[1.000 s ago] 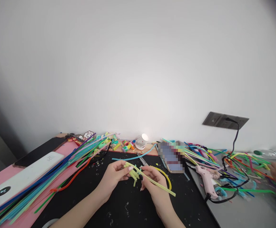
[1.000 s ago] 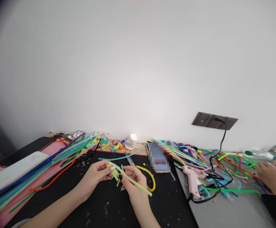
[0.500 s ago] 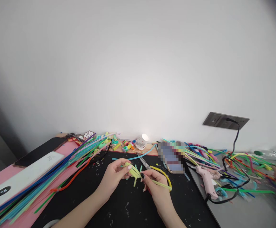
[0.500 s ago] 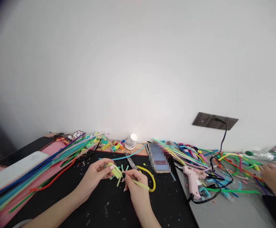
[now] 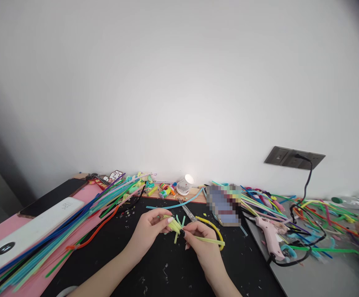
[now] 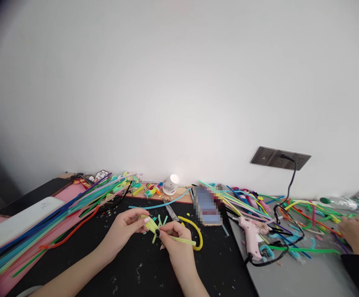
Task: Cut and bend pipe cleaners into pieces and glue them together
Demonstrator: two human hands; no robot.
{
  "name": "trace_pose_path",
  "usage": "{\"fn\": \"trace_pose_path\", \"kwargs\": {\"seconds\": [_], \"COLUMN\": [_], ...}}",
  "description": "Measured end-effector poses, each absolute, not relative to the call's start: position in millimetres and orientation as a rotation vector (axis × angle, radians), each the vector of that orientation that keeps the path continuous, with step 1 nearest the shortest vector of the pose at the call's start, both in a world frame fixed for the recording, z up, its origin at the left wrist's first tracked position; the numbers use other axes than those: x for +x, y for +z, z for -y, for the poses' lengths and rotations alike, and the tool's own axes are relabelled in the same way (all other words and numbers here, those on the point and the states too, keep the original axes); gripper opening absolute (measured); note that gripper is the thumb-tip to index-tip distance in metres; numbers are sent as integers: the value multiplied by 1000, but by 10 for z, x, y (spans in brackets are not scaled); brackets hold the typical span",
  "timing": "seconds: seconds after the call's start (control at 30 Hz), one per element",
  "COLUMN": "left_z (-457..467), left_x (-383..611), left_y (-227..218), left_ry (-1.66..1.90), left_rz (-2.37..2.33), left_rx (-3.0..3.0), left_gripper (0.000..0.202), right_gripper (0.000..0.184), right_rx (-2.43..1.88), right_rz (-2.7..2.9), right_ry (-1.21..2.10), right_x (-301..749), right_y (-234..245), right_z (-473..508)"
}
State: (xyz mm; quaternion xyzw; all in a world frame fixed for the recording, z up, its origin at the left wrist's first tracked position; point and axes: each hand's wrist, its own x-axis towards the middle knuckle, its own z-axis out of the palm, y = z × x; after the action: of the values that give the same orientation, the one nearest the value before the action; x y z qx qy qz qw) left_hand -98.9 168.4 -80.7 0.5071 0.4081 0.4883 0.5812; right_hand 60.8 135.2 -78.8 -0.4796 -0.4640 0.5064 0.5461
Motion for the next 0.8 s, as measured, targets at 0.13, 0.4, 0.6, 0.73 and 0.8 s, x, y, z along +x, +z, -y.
{"fn": "trace_pose_path", "kwargs": {"seconds": [0.13,0.4,0.6,0.73,0.8], "left_z": [-1671,-1565,-1562,-1609,-1627], "left_x": [-981,-937,-924,-945,-956], "left_y": [-788,-762,-775,-769,-771], "left_ry": [1141,963,888,923,951], "left_rz": [-920,-708,-701,-826,-883], "left_rx": [1186,905,964,1043,1072], "left_gripper": [23,18,21,22,22], "right_gripper": [17,17,15,15,15], "right_rx": [-1134,-1053,-1025,-1069,-1085], "right_rz": [1077,1032,1014,1001,984], "right_ry": [1297,1328,1283,1218,1185], "right_x": [608,611,603,631,649], "right_y": [-820,-823,-825,-817,-801], "right_z": [-1353,-1333,-1346,-1350,-1345]}}
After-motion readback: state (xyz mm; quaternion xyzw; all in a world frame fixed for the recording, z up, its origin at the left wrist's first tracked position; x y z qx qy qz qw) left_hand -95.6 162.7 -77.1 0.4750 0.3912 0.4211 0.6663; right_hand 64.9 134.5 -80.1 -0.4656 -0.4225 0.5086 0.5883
